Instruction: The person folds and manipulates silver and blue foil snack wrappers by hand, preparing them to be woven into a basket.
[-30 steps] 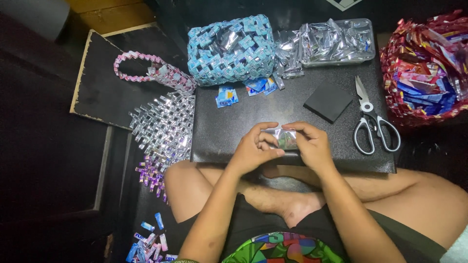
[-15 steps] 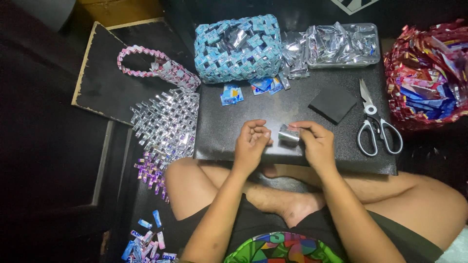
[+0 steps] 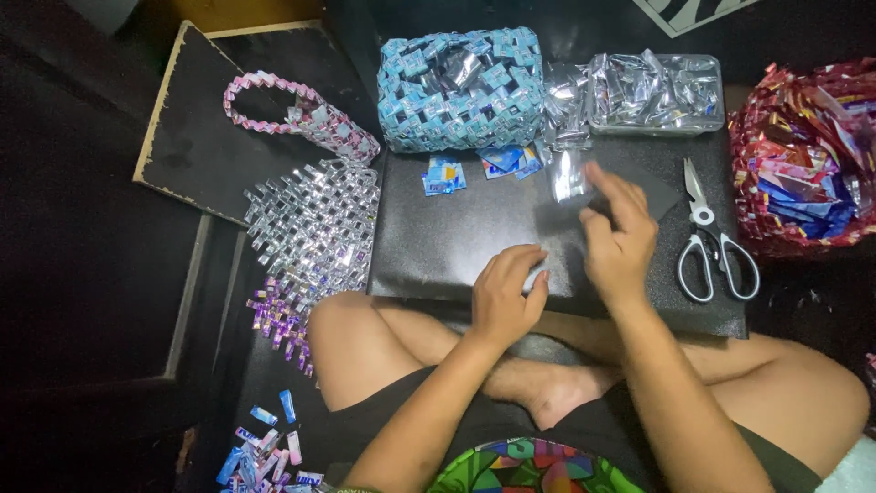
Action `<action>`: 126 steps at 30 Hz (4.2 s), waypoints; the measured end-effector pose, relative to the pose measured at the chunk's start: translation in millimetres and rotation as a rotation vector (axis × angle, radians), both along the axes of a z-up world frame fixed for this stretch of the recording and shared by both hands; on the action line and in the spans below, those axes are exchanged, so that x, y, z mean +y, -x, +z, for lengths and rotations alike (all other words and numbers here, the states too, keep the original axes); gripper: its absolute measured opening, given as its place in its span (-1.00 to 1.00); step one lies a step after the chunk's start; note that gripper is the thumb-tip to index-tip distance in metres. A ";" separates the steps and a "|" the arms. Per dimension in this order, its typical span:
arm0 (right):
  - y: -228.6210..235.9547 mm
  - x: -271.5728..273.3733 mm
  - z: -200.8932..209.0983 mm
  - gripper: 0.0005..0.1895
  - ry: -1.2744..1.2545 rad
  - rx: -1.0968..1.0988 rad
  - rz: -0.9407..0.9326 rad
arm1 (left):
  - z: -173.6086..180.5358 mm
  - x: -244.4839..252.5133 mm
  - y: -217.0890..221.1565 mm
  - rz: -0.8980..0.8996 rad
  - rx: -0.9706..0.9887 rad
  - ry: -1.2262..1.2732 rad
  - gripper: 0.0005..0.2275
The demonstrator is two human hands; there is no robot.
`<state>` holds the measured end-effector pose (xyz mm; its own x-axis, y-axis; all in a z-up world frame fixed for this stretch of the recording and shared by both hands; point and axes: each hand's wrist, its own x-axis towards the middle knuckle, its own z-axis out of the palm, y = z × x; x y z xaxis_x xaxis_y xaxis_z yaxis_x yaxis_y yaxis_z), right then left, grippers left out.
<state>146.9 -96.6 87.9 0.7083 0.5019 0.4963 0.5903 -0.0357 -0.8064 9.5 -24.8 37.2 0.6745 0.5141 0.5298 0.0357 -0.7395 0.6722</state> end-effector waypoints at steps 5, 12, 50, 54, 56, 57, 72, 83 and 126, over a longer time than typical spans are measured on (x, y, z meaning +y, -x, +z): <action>-34.6 54.4 8.7 -0.43 0.003 -0.336 0.073 | 1.8 -4.3 -0.6 0.042 0.004 -0.029 -0.81; -59.8 132.3 24.8 -0.31 0.086 -0.569 0.103 | 2.2 -4.5 1.1 0.041 0.000 -0.025 -0.80; -66.8 97.0 -83.8 -0.81 0.591 -0.615 -0.052 | 14.8 24.2 -7.6 0.148 0.016 0.968 -0.74; -71.7 98.8 -90.6 -0.72 0.523 -0.424 -0.078 | 16.7 27.2 -5.5 0.126 0.002 1.005 -0.74; -68.5 90.0 -87.4 -0.75 0.462 -0.386 -0.089 | 6.7 31.5 -3.9 0.116 -0.007 1.027 -0.73; -67.6 86.0 -85.9 -0.77 0.404 -0.348 -0.099 | 1.4 33.9 -3.7 0.105 -0.014 1.051 -0.73; -2.2 -12.5 -78.4 -0.76 0.170 0.699 0.148 | -31.2 34.3 -4.0 0.019 0.059 1.068 -0.81; 4.4 -16.4 -65.2 -0.78 0.104 0.729 0.199 | -6.1 29.4 -4.5 0.004 0.229 0.893 -0.83; -5.4 -24.2 -65.6 -0.65 0.220 0.487 0.383 | -10.7 24.2 -4.7 0.023 0.207 0.817 -0.65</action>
